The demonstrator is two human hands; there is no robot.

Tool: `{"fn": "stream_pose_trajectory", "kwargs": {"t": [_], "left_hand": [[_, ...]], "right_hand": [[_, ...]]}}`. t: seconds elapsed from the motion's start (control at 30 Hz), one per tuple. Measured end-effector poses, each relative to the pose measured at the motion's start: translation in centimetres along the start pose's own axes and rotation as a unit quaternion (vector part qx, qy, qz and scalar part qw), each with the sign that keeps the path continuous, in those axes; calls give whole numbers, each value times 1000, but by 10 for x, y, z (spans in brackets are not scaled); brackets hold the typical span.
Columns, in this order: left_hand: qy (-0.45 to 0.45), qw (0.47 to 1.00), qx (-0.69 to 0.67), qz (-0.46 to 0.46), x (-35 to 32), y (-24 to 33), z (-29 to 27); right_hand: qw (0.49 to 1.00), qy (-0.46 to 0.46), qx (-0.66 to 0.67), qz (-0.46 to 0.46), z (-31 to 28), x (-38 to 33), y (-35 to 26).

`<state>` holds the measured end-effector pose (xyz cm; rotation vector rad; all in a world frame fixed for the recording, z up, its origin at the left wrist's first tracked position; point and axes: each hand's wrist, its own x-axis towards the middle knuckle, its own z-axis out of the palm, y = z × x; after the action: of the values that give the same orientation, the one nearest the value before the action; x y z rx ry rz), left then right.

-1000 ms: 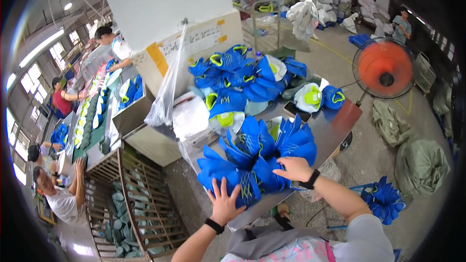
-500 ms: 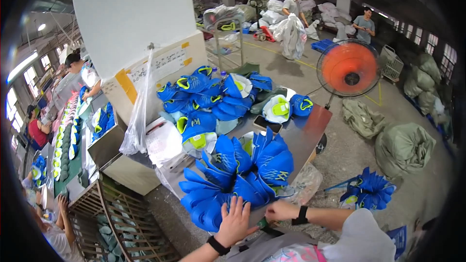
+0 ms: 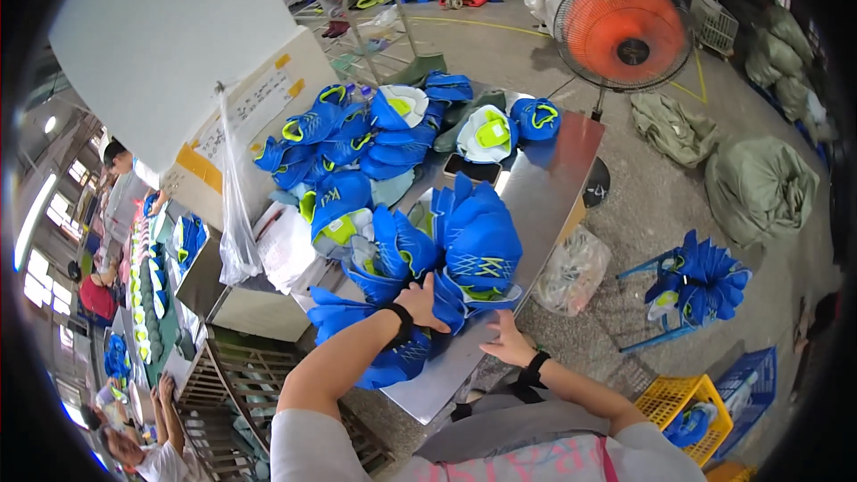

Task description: Sorting and organizing blue shoe uppers/components in a manufacturing facility.

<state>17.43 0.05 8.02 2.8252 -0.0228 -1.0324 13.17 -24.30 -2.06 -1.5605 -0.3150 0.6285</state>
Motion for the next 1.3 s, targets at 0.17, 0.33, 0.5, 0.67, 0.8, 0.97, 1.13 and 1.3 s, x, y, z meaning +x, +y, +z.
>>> {"fn": "stream_pose_trajectory", "kwargs": {"t": [0.17,0.33,0.5,0.67,0.8,0.97,1.13,1.3], "left_hand": [[-47,996,-63,51,23,-17,-6],[-209,735,-627,150,29,-28,13],[-67,983,-115,127,38,2,-28],[215,938,-80,261,-61,33,-57],[130,967,124,184,-138,69,12],[291,916,230,152,-127,24,98],[308,901,258,162,-166,-56,113],[289,907,228,203,-172,-56,130]], "right_hand": [[953,50,-207,-217,-19,12,-25],[900,14,-232,-369,-59,28,-103],[791,-47,-573,-211,-73,41,-101],[819,62,-533,-203,-73,41,-88],[659,-106,-655,-355,-33,52,-99],[583,-109,-719,-362,-18,122,-112],[509,-314,-712,-368,-15,161,-129],[430,-361,-728,-393,-2,135,-128]]}}
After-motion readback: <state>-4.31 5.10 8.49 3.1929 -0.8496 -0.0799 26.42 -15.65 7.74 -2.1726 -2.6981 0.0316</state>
